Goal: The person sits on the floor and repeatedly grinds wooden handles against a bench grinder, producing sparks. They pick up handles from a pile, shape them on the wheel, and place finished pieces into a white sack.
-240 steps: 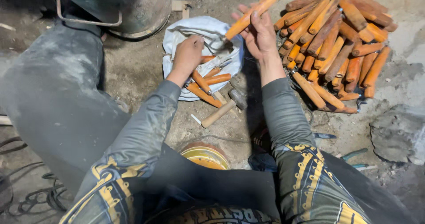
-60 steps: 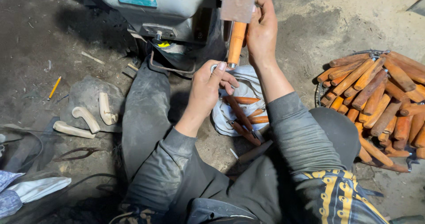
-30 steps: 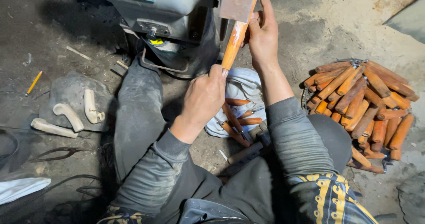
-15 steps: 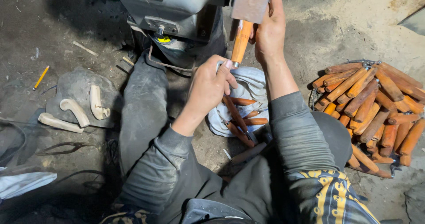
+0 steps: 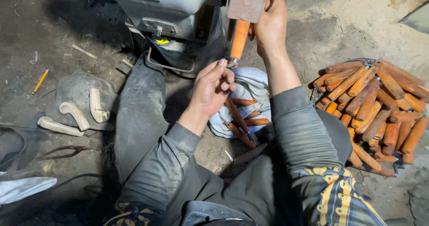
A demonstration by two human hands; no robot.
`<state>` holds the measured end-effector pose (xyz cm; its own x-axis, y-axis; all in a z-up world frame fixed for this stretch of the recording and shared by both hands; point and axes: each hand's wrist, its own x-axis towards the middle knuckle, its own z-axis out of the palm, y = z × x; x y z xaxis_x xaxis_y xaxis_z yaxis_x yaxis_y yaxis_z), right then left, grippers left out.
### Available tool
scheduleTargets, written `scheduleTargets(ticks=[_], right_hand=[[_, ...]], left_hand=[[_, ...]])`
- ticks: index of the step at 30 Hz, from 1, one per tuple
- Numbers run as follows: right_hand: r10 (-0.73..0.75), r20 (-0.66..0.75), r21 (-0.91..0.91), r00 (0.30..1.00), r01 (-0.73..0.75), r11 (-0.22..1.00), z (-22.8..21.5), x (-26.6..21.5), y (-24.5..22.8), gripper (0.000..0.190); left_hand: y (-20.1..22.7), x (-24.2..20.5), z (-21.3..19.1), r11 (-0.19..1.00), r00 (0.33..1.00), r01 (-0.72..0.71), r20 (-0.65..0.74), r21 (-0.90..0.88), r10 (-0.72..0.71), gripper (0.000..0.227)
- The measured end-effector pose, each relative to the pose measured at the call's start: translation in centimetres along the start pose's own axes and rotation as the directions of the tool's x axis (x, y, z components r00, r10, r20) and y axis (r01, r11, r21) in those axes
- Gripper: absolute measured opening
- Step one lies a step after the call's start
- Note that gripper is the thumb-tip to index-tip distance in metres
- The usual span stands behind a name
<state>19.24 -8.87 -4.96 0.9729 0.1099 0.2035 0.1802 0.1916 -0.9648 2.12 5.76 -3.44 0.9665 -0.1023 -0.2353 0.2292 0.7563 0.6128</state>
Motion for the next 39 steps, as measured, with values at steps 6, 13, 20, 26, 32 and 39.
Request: scheduleTargets(ticks=[6, 13, 20, 26, 32, 39], right_hand=[[-0.3, 0.02, -0.496, 0.954, 0.27, 0.825, -3.2, -3.5, -2.2, 0.051], [-0.299, 0.173, -0.745, 0.939, 0.323, 0.583, -7.5, -9.7, -9.5, 0.081], [-0.451, 0.231, -0.869, 0.862, 0.391, 0.302, -9.9, -14.4, -14.6, 0.075], [-0.233, 0.325, -0.941, 0.917, 0.337, 0.015, -13.5, -17.9, -14.5, 0.039], [0.009, -0.009, -0.704, 1.0, -0.012, 0.71, -12.0, -21.1, -10.6, 0.038], [0.456, 0.317, 0.525, 0.832, -0.554, 0.646, -7.1, -20.9, -10.4, 0.065]], left_hand=[[0.4, -1.2, 2.3, 0.724, 0.992, -0.129, 0.08, 0.677, 0.102, 0.027], [0.0, -4.8, 6.3, 0.197, 0.87, -0.476, 0.426, 0.857, 0.247, 0.014], [-2.2, -6.7, 9.6, -0.114, 0.73, -0.642, 0.651, 0.758, 0.209, 0.015], [0.5, -6.5, 10.5, 0.667, 0.741, 0.224, 0.321, 0.71, -0.59, 0.053], [0.1, -5.3, 7.4, 0.532, 0.915, 0.069, 0.158, 0.844, -0.37, 0.06], [-5.4, -1.1, 6.4, 0.723, 0.955, -0.086, 0.264, 0.686, -0.136, 0.045]])
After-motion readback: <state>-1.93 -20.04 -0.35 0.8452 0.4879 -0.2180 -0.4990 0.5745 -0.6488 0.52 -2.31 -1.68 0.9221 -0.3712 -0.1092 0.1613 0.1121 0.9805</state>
